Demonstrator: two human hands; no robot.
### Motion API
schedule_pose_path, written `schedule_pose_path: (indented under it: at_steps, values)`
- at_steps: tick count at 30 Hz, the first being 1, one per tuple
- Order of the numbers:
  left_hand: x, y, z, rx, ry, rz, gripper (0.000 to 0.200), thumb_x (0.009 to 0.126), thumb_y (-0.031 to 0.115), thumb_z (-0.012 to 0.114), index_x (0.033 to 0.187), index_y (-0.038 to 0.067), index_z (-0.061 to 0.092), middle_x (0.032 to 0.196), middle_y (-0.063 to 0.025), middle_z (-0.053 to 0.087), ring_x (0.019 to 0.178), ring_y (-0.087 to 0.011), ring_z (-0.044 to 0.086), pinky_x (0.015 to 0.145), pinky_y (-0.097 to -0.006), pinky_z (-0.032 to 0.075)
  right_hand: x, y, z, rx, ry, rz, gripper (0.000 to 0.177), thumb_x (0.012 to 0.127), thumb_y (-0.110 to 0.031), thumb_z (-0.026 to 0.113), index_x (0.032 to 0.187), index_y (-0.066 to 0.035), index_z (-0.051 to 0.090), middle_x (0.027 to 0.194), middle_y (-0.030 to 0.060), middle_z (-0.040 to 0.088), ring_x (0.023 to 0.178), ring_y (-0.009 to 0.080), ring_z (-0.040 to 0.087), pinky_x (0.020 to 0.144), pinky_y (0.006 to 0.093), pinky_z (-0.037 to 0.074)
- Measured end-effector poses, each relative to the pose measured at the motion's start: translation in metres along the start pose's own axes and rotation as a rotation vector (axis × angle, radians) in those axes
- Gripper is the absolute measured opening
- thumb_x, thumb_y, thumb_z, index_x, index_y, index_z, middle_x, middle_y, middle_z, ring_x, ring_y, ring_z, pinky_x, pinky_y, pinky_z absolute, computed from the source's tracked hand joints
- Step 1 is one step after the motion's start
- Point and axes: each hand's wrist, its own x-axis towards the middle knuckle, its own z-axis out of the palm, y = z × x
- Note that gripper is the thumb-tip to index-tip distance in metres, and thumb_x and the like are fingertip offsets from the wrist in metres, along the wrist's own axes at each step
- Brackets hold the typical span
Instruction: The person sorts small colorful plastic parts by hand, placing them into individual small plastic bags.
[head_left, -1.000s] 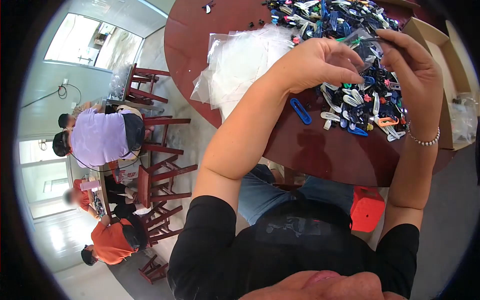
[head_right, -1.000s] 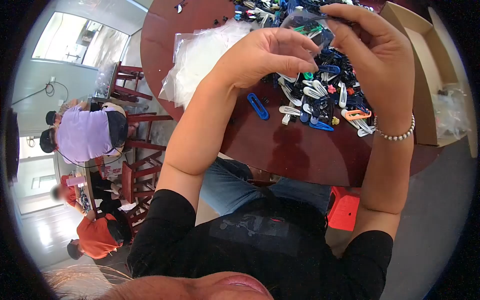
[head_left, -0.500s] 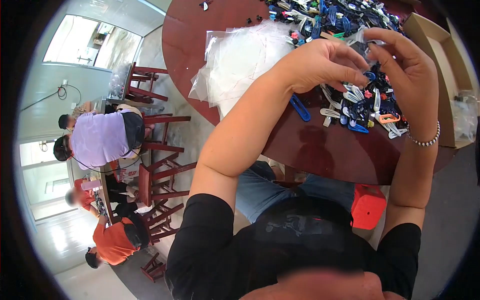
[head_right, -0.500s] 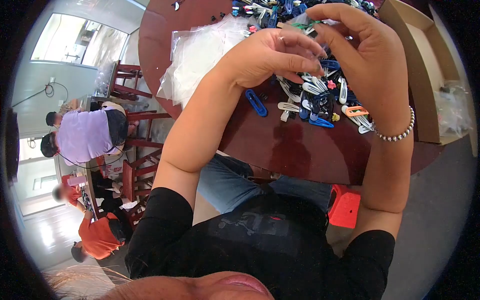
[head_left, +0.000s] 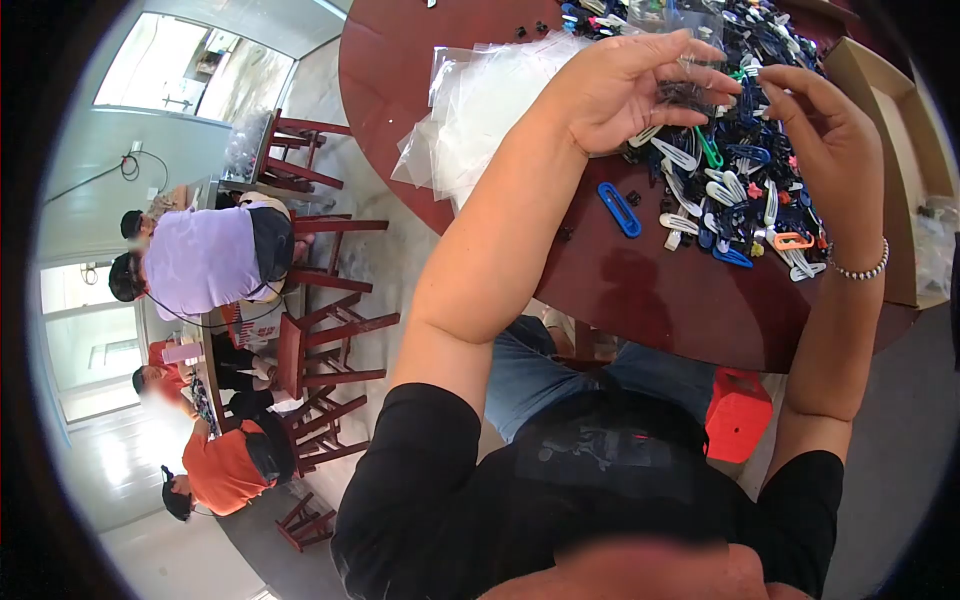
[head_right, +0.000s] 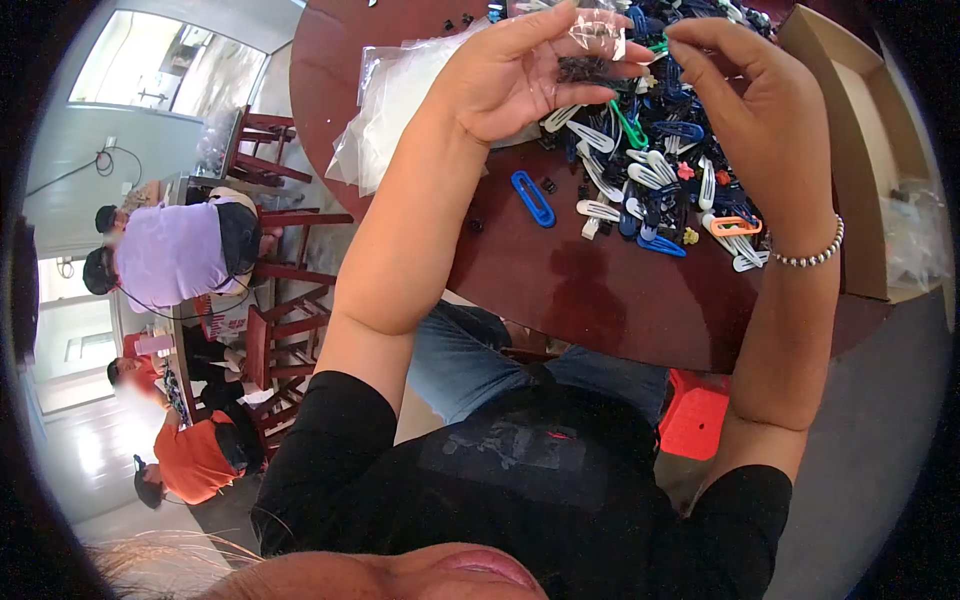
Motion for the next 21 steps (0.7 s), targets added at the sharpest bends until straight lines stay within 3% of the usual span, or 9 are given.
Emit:
schedule_pose_path:
  at_steps: [2,4,7,13,15,21]
  values:
    - [0.000,0.000,-0.002,-0.008,0.006,0.010,0.043,0.096,0.033,0.048,0.120,-0.002,0.050,0.112,-0.0227,0.062,0.101,-0.0279,0.063,0.081,-0.0359,0.053,0.001,0.003,0.001,-0.043,-0.007,-0.010,0.017,0.089,-0.009,0.062,0.102,0.001,0.066,0.078,0.0014,0.064,0.071,0.0057,0.058,0.064,0.0213,0.045]
    - [-0.001,-0.003,-0.005,-0.018,0.013,0.020,0.042,0.097,0.033,0.046,0.120,-0.002,0.051,0.113,-0.0226,0.062,0.102,-0.0284,0.062,0.082,-0.0362,0.053,0.002,0.006,-0.001,-0.114,-0.138,0.069,0.018,0.087,-0.006,0.063,0.103,0.001,0.066,0.087,0.0014,0.067,0.076,0.0059,0.058,0.070,0.0214,0.047]
    - [-0.002,0.004,-0.006,-0.012,0.051,-0.060,0.050,0.099,0.037,0.038,0.130,-0.001,0.045,0.128,-0.0229,0.053,0.119,-0.0313,0.053,0.091,-0.0363,0.051,0.003,0.013,0.004,-0.106,-0.244,0.096,0.018,0.083,-0.005,0.065,0.099,0.002,0.065,0.084,0.0046,0.067,0.073,0.0081,0.060,0.068,0.0237,0.048]
    - [-0.002,0.008,-0.008,-0.010,0.046,-0.045,0.051,0.100,0.038,0.035,0.131,0.000,0.045,0.128,-0.0233,0.053,0.119,-0.0321,0.053,0.091,-0.0364,0.051,0.002,0.013,0.001,-0.124,-0.377,0.099,0.021,0.072,0.001,0.067,0.092,0.003,0.064,0.079,0.0093,0.064,0.065,0.0136,0.058,0.062,0.0276,0.048]
    - [0.001,0.003,-0.011,0.016,0.057,-0.034,0.050,0.100,0.039,0.036,0.129,0.000,0.048,0.126,-0.0232,0.054,0.116,-0.0323,0.055,0.091,-0.0371,0.051,-0.003,0.016,0.001,-0.314,-0.333,-0.085,0.023,0.069,0.002,0.066,0.092,0.002,0.065,0.078,0.0131,0.063,0.066,0.0218,0.060,0.063,0.0322,0.049]
    - [0.001,0.002,-0.009,0.032,0.087,-0.053,0.049,0.099,0.036,0.038,0.126,-0.003,0.049,0.125,-0.0236,0.055,0.115,-0.0327,0.055,0.089,-0.0373,0.052,-0.005,0.022,0.005,-0.264,-0.363,-0.035,0.019,0.068,0.000,0.066,0.087,0.003,0.063,0.078,0.0134,0.062,0.067,0.0264,0.060,0.063,0.0338,0.048]
